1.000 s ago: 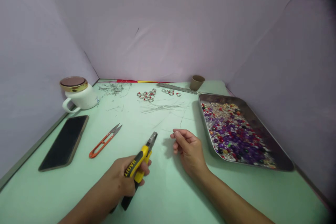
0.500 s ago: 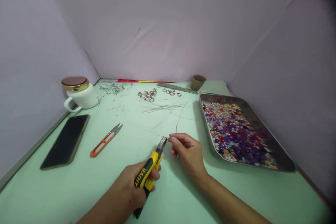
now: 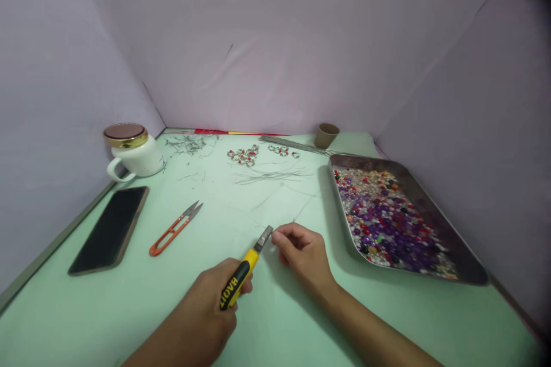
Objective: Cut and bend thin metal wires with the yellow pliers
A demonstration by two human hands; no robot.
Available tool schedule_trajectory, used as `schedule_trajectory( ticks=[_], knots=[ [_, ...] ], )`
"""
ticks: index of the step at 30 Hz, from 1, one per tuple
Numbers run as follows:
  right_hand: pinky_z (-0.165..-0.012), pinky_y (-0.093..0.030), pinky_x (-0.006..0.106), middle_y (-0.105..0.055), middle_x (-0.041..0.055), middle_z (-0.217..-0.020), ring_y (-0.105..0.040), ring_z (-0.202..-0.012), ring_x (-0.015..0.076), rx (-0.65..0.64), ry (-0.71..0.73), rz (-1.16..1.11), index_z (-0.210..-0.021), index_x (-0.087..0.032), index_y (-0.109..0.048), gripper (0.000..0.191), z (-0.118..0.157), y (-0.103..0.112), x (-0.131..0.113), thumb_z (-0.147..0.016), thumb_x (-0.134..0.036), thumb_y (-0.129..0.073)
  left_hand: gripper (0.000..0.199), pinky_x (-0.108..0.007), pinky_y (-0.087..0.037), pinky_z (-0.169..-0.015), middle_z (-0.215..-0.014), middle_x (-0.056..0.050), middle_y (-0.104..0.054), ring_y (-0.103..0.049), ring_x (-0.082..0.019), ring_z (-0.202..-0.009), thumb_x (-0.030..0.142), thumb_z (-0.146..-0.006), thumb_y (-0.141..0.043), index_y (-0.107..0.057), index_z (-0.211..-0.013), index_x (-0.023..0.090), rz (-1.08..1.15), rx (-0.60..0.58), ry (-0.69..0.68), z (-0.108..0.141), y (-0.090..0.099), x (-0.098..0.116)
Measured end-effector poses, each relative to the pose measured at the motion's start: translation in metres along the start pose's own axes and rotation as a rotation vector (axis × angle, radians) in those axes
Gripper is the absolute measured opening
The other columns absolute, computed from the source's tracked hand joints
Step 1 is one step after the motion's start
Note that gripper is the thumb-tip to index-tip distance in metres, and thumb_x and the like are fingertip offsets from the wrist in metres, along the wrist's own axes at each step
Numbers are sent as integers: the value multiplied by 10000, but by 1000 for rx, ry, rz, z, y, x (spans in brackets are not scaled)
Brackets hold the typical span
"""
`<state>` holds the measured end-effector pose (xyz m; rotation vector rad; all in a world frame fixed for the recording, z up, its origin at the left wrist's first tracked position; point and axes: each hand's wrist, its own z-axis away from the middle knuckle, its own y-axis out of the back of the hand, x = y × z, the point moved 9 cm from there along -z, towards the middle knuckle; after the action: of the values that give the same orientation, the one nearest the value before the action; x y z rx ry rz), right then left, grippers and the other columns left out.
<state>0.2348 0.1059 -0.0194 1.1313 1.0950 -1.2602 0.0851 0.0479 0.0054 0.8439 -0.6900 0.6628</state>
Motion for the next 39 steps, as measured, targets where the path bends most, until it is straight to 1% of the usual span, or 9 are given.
schedule_trajectory(
  ticks=[7,9,13,15,17,20,24,29,39],
  knots=[
    [-392,-326,211,-515,-22,-460,-428,-389,85,-34,-8,-59,-565,-153,-575,227,2,1,-1,-671,-350,-619,346,-213,-334,-528,-655,38,-490,-455,-115,-608,48,-463,-335,-492,-737,189,92,-29,-39,-8,2,-8],
    [-393,-316,207,-504,-28,-453,-420,-386,79,-2,-8,-89,-554,-153,-563,228,2,6,0,-670,-340,-623,297,-220,-351,-534,-702,24,-510,-466,-117,-607,68,-477,-355,-477,-722,180,173,24,0,-11,15,-13],
    [-402,-302,208,-493,-31,-451,-405,-390,75,24,12,-106,-563,-153,-555,222,-1,11,0,-685,-328,-618,209,-255,-411,-645,-940,-31,-532,-503,-137,-726,84,-499,-406,-442,-683,176,305,269,40,-12,58,-25],
    [-408,-312,212,-504,-26,-470,-416,-398,79,29,26,-88,-576,-154,-560,221,-1,11,-1,-694,-333,-614,227,-263,-414,-666,-1003,-35,-519,-505,-143,-765,79,-512,-403,-455,-709,179,330,276,19,-12,64,-27],
    [-410,-324,214,-521,-20,-491,-426,-402,82,43,40,-70,-589,-155,-567,220,-1,12,-3,-703,-339,-608,289,-256,-404,-638,-999,-29,-517,-503,-140,-742,68,-504,-386,-478,-754,181,300,187,-9,-13,52,-26],
    [-407,-336,212,-534,-17,-498,-432,-400,82,58,63,-40,-597,-155,-575,220,0,12,-6,-712,-341,-601,376,-225,-360,-571,-809,9,-526,-477,-133,-680,48,-431,-358,-497,-752,186,167,-3,-35,-10,19,-18],
    [-398,-341,207,-539,-15,-487,-438,-396,82,29,87,7,-602,-150,-582,222,2,9,-10,-709,-343,-602,393,-216,-338,-572,-702,39,-462,-442,-122,-649,55,-462,-344,-495,-790,210,146,-93,2,0,-5,-4],
    [-393,-343,202,-548,-7,-500,-440,-399,80,-6,97,27,-604,-141,-585,226,3,5,-10,-706,-343,-598,393,-227,-340,-633,-794,24,-469,-442,-128,-732,33,-464,-329,-470,-790,202,114,-107,13,5,-4,8],
    [-408,-326,207,-512,-11,-489,-424,-411,80,-41,111,30,-591,-133,-575,240,5,1,-10,-712,-340,-593,356,-231,-311,-530,-672,34,-463,-427,-122,-625,52,-479,-308,-476,-754,202,49,-56,41,0,-4,-4]
  ],
)
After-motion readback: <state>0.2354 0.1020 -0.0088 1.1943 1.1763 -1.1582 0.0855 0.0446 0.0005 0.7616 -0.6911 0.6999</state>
